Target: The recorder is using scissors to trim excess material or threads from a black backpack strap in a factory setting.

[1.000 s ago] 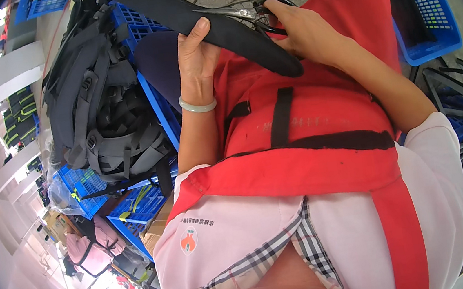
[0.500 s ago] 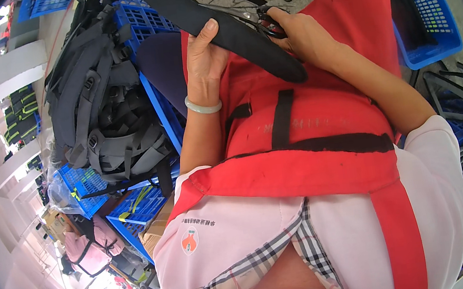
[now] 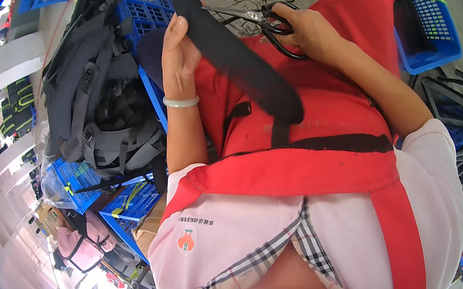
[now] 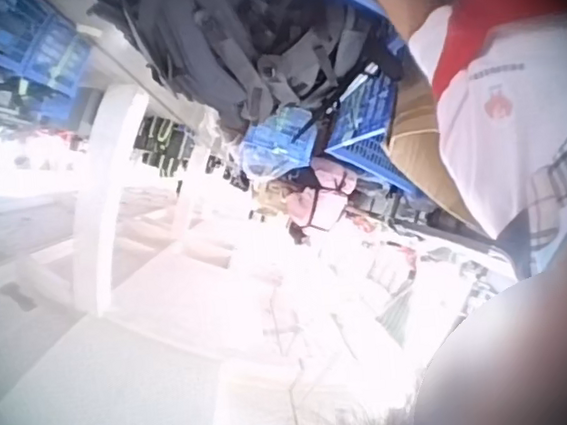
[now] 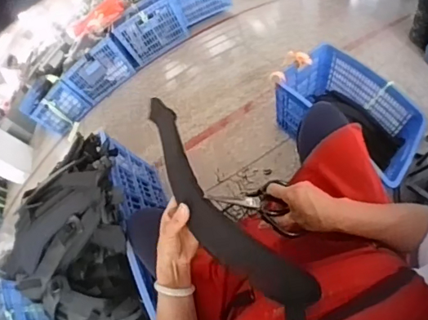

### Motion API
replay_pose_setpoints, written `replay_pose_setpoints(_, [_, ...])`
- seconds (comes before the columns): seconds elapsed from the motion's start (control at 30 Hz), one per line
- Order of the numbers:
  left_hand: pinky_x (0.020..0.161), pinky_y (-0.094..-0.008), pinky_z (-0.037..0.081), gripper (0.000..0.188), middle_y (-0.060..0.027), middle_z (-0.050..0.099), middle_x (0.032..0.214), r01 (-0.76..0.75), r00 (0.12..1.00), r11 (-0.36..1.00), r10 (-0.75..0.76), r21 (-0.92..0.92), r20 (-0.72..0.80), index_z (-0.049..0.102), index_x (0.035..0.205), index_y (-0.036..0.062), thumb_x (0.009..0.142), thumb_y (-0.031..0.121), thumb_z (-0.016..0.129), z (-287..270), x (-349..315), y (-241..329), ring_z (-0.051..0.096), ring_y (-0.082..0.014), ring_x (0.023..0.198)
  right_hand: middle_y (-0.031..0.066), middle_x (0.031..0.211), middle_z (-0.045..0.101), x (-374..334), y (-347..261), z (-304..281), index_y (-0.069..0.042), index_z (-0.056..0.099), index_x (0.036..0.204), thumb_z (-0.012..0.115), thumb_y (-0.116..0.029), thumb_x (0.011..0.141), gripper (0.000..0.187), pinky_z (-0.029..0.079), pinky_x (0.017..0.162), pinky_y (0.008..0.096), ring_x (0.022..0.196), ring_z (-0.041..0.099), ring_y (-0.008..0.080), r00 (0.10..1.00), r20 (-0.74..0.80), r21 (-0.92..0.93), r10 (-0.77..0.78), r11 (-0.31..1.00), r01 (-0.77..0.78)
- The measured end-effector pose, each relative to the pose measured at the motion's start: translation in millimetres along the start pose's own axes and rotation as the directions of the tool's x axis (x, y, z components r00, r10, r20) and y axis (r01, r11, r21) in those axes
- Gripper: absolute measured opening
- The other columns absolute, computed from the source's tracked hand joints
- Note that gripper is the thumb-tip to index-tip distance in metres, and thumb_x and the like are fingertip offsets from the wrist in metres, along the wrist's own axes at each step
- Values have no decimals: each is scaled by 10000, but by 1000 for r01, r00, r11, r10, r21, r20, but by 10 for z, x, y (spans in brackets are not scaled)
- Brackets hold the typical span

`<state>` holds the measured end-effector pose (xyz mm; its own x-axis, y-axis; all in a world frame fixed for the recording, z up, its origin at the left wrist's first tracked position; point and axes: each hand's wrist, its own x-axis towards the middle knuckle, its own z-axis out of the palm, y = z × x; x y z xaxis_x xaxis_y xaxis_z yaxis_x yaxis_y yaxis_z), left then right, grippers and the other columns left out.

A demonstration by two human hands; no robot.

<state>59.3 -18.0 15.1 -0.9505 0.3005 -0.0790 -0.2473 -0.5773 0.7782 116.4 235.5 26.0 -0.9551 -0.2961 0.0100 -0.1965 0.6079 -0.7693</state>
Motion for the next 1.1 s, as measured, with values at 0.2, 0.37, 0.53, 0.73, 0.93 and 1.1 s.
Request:
replay_pose_setpoints(0.2, [792,-365,548,306,-138,660,999,267,955,911,-208,-315,209,577,1125,-19,849,88,653,-131,128,-99,655,-255,878,208,743,595,-23,13,4,-39,489,983,704,-224,813,331,436,594,442,736,583,420,999,38,30,7,1000,-9])
replay_pose_setpoints(0.37, [893,-381,508,310,-110,646,1016,88,996,988,-86,-125,19,582,1107,7,817,57,681,0,52,-141,627,-241,944,211,750,585,22,200,57,-36,499,974,673,-174,831,264,446,596,403,720,586,401,998,51,134,42,990,-49])
replay_pose_setpoints(0.53, [918,-380,488,284,-109,642,1053,122,993,988,-121,-94,14,589,1091,20,827,74,680,55,32,-146,615,-238,978,161,757,566,-4,258,138,-50,506,1055,692,-219,830,337,447,631,342,680,550,294,997,79,358,23,932,-50])
replay_pose_setpoints(0.73, [911,-367,486,276,-108,644,1045,122,992,990,-119,-66,40,593,1083,22,834,97,684,48,-15,-128,615,-230,968,116,740,530,15,182,-42,-60,485,1113,717,-291,816,441,431,627,341,648,483,234,999,-23,223,36,974,-30])
replay_pose_setpoints(0.93, [871,-347,499,257,-80,647,1009,116,992,988,-110,-106,59,598,1057,31,820,60,694,35,-23,-132,625,-207,935,132,770,535,-41,244,-27,-67,449,1168,722,-262,786,508,423,621,369,661,534,294,995,72,43,64,997,-67])
replay_pose_setpoints(1.1, [823,-328,520,244,-66,659,959,151,985,975,-134,-165,110,602,1034,37,809,12,693,36,-43,-170,643,-192,899,159,840,549,-4,71,-52,-52,433,1171,691,-195,783,487,430,643,393,725,555,341,991,128,142,27,989,-45])
